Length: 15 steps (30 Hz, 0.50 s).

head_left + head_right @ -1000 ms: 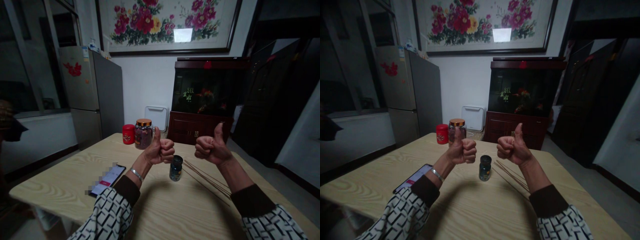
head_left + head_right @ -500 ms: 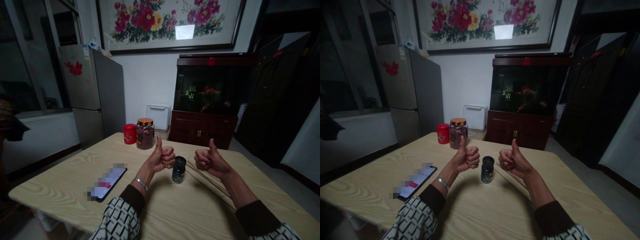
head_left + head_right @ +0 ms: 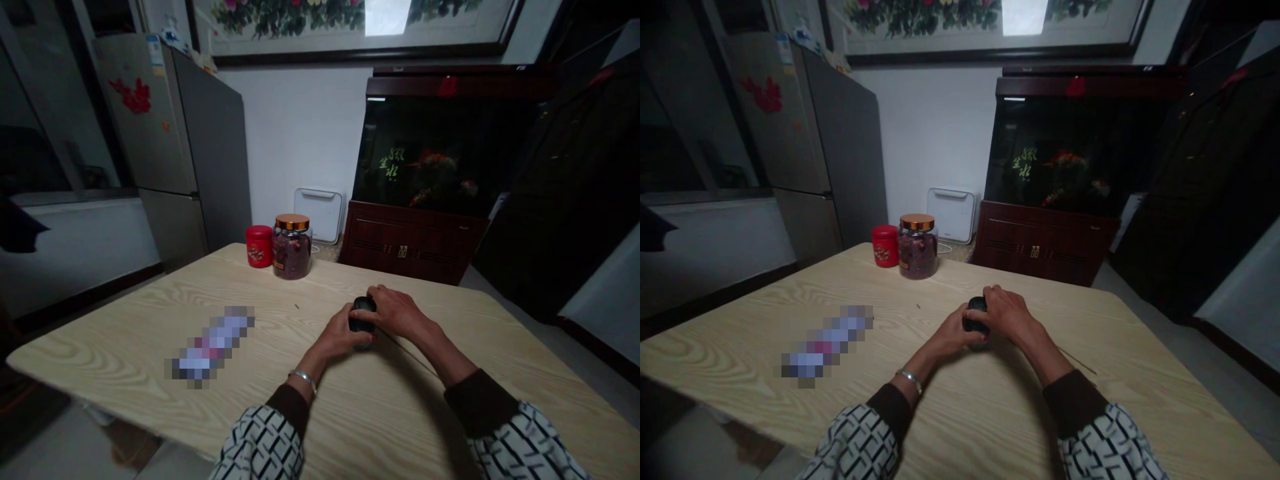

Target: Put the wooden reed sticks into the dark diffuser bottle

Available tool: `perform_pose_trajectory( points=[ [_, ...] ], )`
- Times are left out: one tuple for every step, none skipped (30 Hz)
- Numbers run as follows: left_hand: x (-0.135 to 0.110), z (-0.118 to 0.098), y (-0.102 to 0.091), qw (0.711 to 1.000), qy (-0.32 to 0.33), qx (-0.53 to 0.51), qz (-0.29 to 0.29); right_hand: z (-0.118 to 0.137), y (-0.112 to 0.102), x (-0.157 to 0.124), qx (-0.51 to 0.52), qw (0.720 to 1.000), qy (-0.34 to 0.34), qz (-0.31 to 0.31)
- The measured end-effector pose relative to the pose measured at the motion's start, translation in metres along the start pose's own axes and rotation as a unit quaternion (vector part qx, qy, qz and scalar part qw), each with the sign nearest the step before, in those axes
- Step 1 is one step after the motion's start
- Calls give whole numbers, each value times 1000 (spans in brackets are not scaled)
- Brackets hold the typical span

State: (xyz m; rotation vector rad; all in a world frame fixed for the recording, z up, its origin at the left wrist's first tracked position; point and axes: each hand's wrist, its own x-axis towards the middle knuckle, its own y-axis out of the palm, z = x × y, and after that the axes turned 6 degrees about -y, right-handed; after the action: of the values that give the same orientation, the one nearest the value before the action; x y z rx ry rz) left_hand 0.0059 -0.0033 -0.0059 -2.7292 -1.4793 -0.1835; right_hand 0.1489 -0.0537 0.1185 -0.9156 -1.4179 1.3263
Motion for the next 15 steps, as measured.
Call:
perform_pose_trajectory(
  points=[
    [1, 1, 1, 999, 12, 27, -19, 1, -1, 3, -8, 1000, 0, 4],
    [2, 2, 1, 998, 26, 50, -33, 0, -2, 5, -9, 1000, -1, 8],
    [2, 2, 1, 996, 39, 68, -38, -3, -4, 6, 2, 1000, -12, 16],
    [2, 2, 0, 995, 47, 76, -37, -7, -6, 7, 28, 998, -40, 29],
    [1, 2, 0, 995, 52, 80, -35, -12, -9, 7, 69, 993, -85, 48],
    [0, 2, -1, 995, 55, 80, -35, -18, -12, 6, 120, 980, -139, 71],
    [-1, 2, -2, 995, 57, 78, -35, -22, -16, 5, 173, 962, -192, 92],
    [-2, 2, -2, 995, 59, 74, -34, -26, -18, 3, 216, 943, -229, 107],
    [-3, 1, -2, 995, 59, 69, -33, -28, -20, 2, 244, 933, -240, 113],
    [-3, 0, -2, 996, 58, 66, -31, -28, -20, 0, 250, 936, -224, 109],
    [-4, 0, -2, 996, 56, 67, -28, -26, -19, -1, 235, 948, -191, 97],
    [-4, -1, -2, 996, 55, 70, -26, -23, -16, -2, 203, 964, -151, 79],
    [-4, -1, -2, 995, 53, 75, -25, -19, -14, -2, 160, 978, -114, 64],
    [-4, -1, -2, 995, 51, 80, -25, -15, -12, -2, 115, 989, -84, 50],
    [-4, -1, -2, 995, 49, 84, -26, -13, -11, -1, 76, 994, -66, 43]
  ],
)
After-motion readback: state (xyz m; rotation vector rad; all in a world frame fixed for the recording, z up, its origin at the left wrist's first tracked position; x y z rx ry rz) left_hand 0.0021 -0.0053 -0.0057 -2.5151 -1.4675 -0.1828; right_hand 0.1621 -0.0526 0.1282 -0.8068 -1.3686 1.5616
